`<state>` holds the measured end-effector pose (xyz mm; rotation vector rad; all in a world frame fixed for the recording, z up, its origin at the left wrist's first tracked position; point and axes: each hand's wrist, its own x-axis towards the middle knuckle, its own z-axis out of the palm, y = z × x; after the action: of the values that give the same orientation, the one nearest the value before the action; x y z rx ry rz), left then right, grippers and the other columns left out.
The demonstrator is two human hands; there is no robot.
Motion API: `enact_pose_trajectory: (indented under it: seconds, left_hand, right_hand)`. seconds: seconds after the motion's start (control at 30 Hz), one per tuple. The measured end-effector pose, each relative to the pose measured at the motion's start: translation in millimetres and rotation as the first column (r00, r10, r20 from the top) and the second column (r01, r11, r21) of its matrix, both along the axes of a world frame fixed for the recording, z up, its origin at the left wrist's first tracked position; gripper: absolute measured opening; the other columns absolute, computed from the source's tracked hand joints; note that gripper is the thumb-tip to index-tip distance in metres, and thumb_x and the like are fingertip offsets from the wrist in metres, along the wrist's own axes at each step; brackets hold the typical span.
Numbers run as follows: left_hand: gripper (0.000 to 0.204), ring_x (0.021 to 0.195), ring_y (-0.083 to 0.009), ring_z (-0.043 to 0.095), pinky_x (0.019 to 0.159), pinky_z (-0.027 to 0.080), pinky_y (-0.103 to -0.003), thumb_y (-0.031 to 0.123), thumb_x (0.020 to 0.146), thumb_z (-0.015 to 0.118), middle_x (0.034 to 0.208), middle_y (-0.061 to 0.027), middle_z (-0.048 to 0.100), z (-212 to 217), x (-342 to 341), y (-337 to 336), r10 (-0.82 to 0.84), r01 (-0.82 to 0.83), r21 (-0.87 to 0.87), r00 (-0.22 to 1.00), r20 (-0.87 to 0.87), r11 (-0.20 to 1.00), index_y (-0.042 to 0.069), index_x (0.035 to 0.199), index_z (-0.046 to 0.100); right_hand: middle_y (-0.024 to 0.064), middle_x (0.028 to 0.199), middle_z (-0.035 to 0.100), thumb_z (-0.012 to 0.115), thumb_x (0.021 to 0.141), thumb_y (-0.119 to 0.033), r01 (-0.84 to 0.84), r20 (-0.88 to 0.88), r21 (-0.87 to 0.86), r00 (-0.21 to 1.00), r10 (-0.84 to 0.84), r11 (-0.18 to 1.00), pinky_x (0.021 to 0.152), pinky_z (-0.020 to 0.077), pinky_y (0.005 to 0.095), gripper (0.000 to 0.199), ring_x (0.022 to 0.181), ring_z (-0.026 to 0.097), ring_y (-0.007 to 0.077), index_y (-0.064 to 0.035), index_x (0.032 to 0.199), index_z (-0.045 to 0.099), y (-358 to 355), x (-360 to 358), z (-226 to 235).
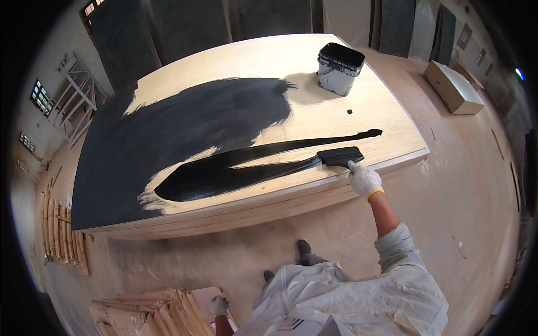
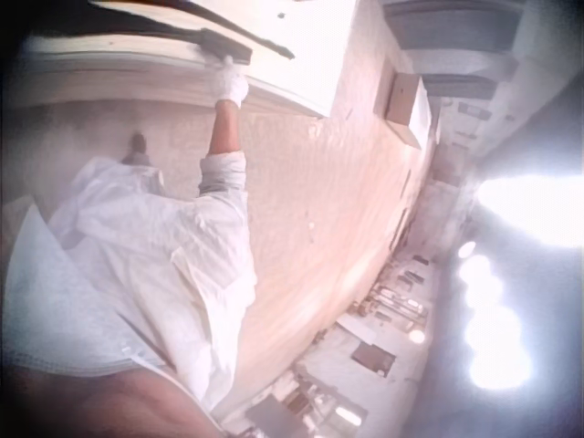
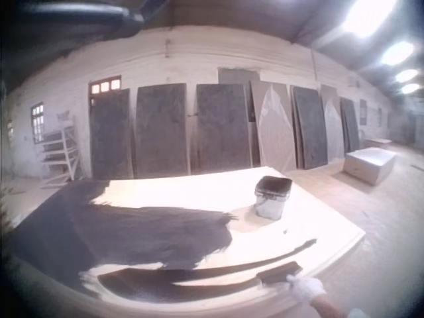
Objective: The person paints a large wooden board with black paint using a brush. They walk to a blue barrel, pour liquid into a small container, and return to continue painting the board.
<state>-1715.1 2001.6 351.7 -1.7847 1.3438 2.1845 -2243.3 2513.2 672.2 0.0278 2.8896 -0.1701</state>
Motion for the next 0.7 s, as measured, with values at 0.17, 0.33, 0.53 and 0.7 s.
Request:
enact_pose_trajectory:
  seconds: [0.17, 0.33, 0.53, 0.7]
  left_hand:
    - [0.009, 0.056, -0.0168, 0.061, 0.046, 0.047, -0.029, 0.013, 0.096, 0.059, 0.078, -0.0047, 0.064, 38.4, -88.9, 15.7, -0.036, 0.037, -0.316, 0.999, 0.009, 0.948, 0.008, 0.1, 0.065]
    - [0.013, 0.06, -0.0174, 0.065, 0.049, 0.052, -0.031, 0.014, 0.096, 0.061, 0.082, -0.0066, 0.066, 38.9, -110.8, 81.5, -0.297, 0.311, -0.286, 0.951, 0.09, 0.907, 0.006, 0.104, 0.067]
    - [0.014, 0.063, -0.0182, 0.068, 0.05, 0.052, -0.033, 0.016, 0.092, 0.063, 0.069, -0.0044, 0.065, 38.8, -50.6, 164.6, -0.478, 0.55, -0.225, 0.824, 0.304, 0.804, 0.005, 0.091, 0.073]
    - [0.014, 0.063, -0.0219, 0.068, 0.053, 0.053, -0.04, 0.019, 0.09, 0.064, 0.067, -0.0058, 0.064, -1.5, -6.9, 181.3, -0.381, 0.603, -0.343, 0.757, 0.53, 0.721, 0.008, 0.086, 0.073]
  right_hand:
    - [0.0205, 0.115, 0.074, 0.045, 0.104, -0.028, -0.173, -0.025, -0.038, 0.985, 0.172, 0.984, 0.092, 0.0555, 0.0521, 0.037, 0.11, 0.071, 0.0396, -0.0166, 0.133, 0.066, -24.4, -63.2, -16.4]
    - [0.0179, 0.126, 0.072, 0.046, 0.1, -0.021, -0.069, -0.117, -0.071, 0.991, 0.06, 0.995, 0.096, 0.055, 0.0517, 0.035, 0.119, 0.068, 0.0407, -0.0163, 0.126, 0.069, -30.0, -206.2, -26.2]
    - [0.0197, 0.095, 0.076, 0.045, 0.1, -0.019, -0.458, -0.219, -0.117, 0.877, 0.427, 0.881, 0.074, 0.0583, 0.0523, 0.033, 0.087, 0.075, 0.0395, -0.013, 0.122, 0.069, -69.9, -160.8, -40.1]
    - [0.0211, 0.106, 0.075, 0.052, 0.094, -0.016, -0.445, -0.059, -0.174, 0.895, 0.442, 0.878, 0.082, 0.0583, 0.0527, 0.053, 0.092, 0.075, 0.0385, -0.016, 0.148, 0.055, 21.6, -9.1, -29.5]
